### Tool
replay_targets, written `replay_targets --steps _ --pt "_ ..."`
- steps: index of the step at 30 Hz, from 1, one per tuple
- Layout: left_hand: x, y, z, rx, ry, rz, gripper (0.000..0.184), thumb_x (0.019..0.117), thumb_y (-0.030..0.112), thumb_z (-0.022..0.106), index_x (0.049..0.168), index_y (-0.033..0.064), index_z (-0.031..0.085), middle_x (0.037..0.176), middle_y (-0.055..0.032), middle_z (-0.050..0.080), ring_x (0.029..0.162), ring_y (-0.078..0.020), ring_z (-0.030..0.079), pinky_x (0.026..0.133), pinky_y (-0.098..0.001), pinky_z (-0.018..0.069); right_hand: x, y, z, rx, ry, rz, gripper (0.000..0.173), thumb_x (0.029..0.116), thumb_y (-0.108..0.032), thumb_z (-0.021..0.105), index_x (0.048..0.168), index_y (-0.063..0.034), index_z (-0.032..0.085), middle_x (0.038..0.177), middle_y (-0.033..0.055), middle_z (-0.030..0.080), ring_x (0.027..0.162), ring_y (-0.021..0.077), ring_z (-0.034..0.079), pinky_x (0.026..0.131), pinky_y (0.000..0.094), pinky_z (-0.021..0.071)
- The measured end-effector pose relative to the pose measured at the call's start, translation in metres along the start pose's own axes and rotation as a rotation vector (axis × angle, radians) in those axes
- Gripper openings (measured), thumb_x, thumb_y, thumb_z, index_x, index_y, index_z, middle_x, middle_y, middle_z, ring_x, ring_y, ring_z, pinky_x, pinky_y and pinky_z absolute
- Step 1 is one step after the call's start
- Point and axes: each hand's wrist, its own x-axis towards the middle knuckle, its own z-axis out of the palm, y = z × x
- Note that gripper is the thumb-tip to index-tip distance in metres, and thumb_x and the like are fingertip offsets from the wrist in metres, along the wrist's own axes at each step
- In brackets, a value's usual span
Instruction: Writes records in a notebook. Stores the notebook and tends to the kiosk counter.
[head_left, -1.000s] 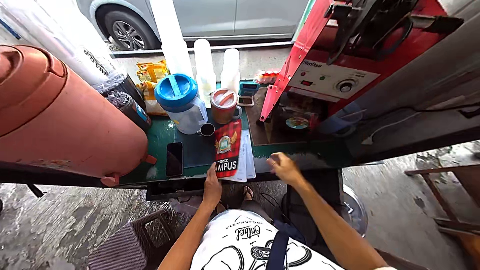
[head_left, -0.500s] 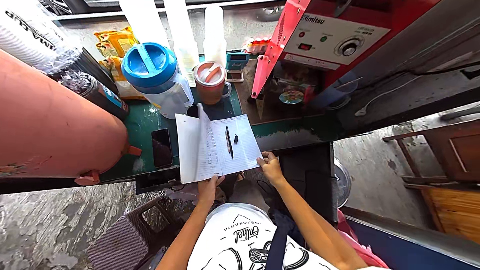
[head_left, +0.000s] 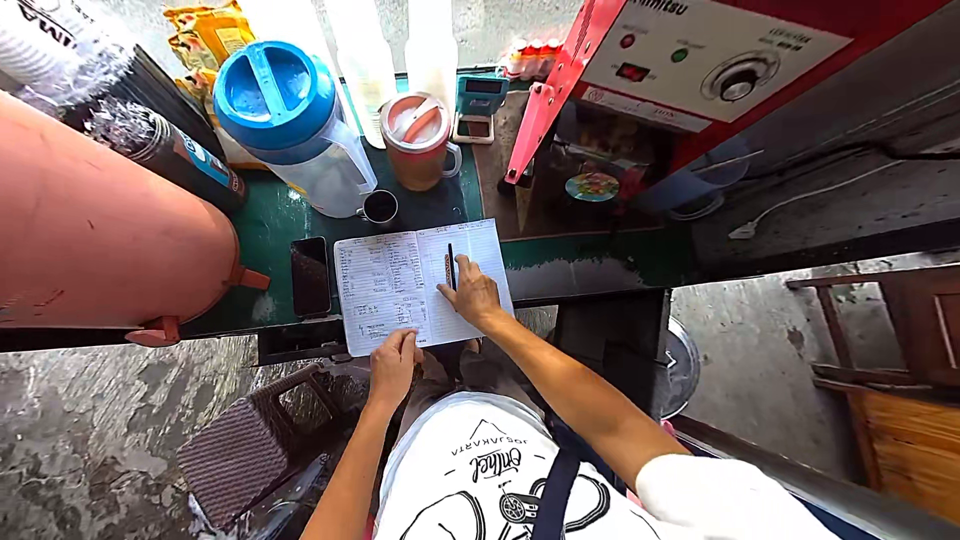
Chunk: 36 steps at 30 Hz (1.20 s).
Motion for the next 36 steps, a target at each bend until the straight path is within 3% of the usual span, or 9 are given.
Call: replay_targets --steps 7,10,13,17,20,22,28,33,36 --pt "0.100 0.028 0.047 0.343 0.169 0.363 0.031 0.0985 0.013 0.064 0.126 -0.0012 0.067 0.129 -0.0189 0.067 0.119 -0.0301 0.066 0.102 -0.0463 0.0538 0.015 0.041 -0.012 -0.038 0.118 0.086 0.027 0.0976 -0.022 0.064 0.115 -0.0015 0.062 0.101 0.0241 0.064 0.081 0.0414 0.068 0.064 0.0567 0.0553" --pt "0.145 0.024 0.077 0.677 0.091 0.395 0.067 0.1022 0.045 0.057 0.151 0.0008 0.046 0.163 -0.0195 0.035 0.155 -0.0343 0.027 0.126 -0.0545 0.0204 0.020 0.073 -0.035 -0.043 0.169 0.159 0.033 0.0972 -0.023 0.064 0.120 0.0003 0.060 0.103 0.0275 0.065 0.084 0.0456 0.068 0.065 0.0607 0.0539" --pt "0.171 0.022 0.109 0.855 0.046 0.417 0.103 0.0930 0.078 0.042 0.162 0.0043 0.027 0.170 -0.0219 0.012 0.159 -0.0384 0.007 0.126 -0.0628 0.0043 0.025 0.105 -0.054 -0.047 0.204 0.198 0.034 0.0980 -0.022 0.062 0.123 -0.0003 0.060 0.107 0.0284 0.065 0.086 0.0473 0.068 0.067 0.0629 0.0540" --pt "0.113 0.020 0.145 0.707 -0.428 0.871 0.092 0.0952 0.077 0.039 0.161 0.0127 0.034 0.169 -0.0170 0.024 0.158 -0.0321 0.016 0.127 -0.0572 0.0132 0.029 0.137 -0.072 -0.032 0.147 0.202 0.042 0.1012 -0.028 0.065 0.135 -0.0037 0.058 0.114 0.0278 0.066 0.096 0.0479 0.068 0.079 0.0643 0.0547" --pt "0.063 0.034 0.140 0.375 -0.804 1.069 0.060 0.1073 0.050 0.042 0.152 0.0110 0.050 0.157 -0.0126 0.048 0.140 -0.0258 0.053 0.108 -0.0456 0.0493 0.022 0.137 -0.083 0.013 0.100 0.250 0.060 0.0933 -0.025 0.077 0.143 -0.0042 0.051 0.107 0.0257 0.069 0.095 0.0467 0.069 0.081 0.0652 0.0537" --pt "0.059 0.041 0.116 0.246 -0.592 0.999 0.045 0.1087 0.037 0.046 0.130 0.0024 0.066 0.132 -0.0142 0.068 0.110 -0.0246 0.072 0.085 -0.0424 0.0611 0.020 0.134 -0.086 0.060 0.043 0.300 0.060 0.0910 -0.019 0.079 0.140 -0.0020 0.049 0.103 0.0233 0.071 0.096 0.0452 0.069 0.084 0.0640 0.0537" --pt "0.105 0.035 0.063 0.203 0.004 0.652 0.026 0.1027 0.020 0.060 0.116 0.0014 0.073 0.111 -0.0122 0.075 0.096 -0.0196 0.075 0.085 -0.0369 0.0632 0.021 0.139 -0.090 0.287 0.038 0.328 0.054 0.0907 -0.010 0.078 0.136 0.0012 0.051 0.102 0.0210 0.070 0.093 0.0378 0.070 0.086 0.0575 0.0551" --pt "0.085 0.062 0.065 0.188 -0.261 0.445 0.055 0.1039 0.045 0.056 0.136 0.0014 0.061 0.126 -0.0143 0.069 0.112 -0.0228 0.069 0.096 -0.0417 0.0582 -0.012 0.096 -0.108 0.869 -0.098 0.057 0.024 0.0943 -0.003 0.071 0.115 0.0037 0.060 0.090 0.0128 0.072 0.075 0.0206 0.074 0.073 0.0368 0.0649" --pt "0.071 0.075 0.071 0.145 -0.352 0.447 0.052 0.1110 0.039 0.037 0.102 -0.0015 0.068 0.085 -0.0114 0.071 0.081 -0.0230 0.070 0.077 -0.0442 0.0571 -0.026 0.064 -0.103 1.051 -0.247 -0.098 0.012 0.0943 -0.009 0.072 0.102 -0.0014 0.066 0.082 0.0040 0.071 0.070 0.0110 0.067 0.066 0.0267 0.0572"
